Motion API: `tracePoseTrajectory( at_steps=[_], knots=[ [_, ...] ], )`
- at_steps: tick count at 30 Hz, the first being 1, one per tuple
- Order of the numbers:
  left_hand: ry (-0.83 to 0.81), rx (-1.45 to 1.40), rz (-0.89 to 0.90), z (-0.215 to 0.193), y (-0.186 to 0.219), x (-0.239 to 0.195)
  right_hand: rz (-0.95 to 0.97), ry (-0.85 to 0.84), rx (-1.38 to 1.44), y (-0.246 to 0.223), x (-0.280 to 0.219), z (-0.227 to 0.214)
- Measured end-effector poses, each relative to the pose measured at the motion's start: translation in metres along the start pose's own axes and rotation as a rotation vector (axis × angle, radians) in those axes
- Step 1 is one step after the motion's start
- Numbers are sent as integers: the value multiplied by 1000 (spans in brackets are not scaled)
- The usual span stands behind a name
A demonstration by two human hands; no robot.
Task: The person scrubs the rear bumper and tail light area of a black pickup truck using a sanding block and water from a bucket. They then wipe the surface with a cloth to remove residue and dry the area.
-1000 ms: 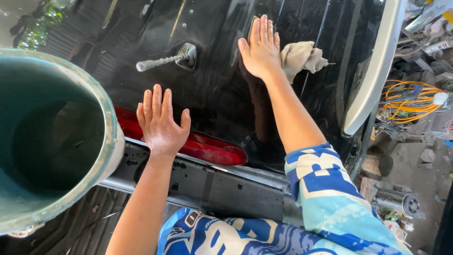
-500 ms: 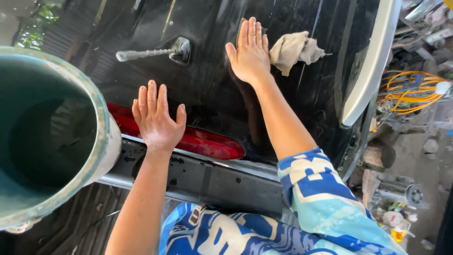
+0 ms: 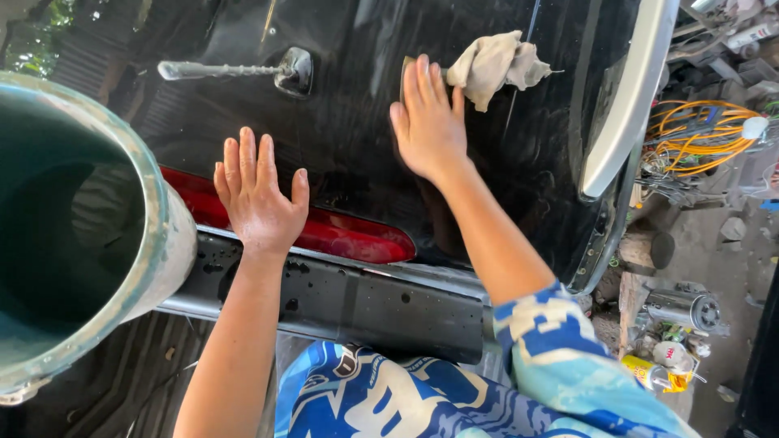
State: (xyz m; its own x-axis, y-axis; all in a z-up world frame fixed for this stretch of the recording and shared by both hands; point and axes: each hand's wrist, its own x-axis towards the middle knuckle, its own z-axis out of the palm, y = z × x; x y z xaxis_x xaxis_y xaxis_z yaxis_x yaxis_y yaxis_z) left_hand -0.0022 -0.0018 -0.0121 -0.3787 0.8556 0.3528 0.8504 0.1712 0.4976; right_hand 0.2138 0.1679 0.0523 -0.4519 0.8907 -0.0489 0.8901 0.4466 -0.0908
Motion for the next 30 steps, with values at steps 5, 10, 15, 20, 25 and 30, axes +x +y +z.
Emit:
tracePoseTrajectory(
  at_steps=[5,10,15,20,25,30],
  knots=[
    [14,6,7,4,-1,-1,-132,-23,-42,2,-62,6],
    [-9,-6,-15,0,2,-2,-78,-44,-84,-1,-17,-15],
    [21,-15,1,3,1,4,-119,25,-136,-2,-51,-9],
    [-7,-2,-31,1,3,0,-110,-41,-167,-5,-24,-20],
    [7,-26,1,0,0,3,-92,-9,-186,-3,-41,-11],
    [-12,-3,-12,4,-1,3,-108,-94,-184,-7,-47,-22]
  ],
)
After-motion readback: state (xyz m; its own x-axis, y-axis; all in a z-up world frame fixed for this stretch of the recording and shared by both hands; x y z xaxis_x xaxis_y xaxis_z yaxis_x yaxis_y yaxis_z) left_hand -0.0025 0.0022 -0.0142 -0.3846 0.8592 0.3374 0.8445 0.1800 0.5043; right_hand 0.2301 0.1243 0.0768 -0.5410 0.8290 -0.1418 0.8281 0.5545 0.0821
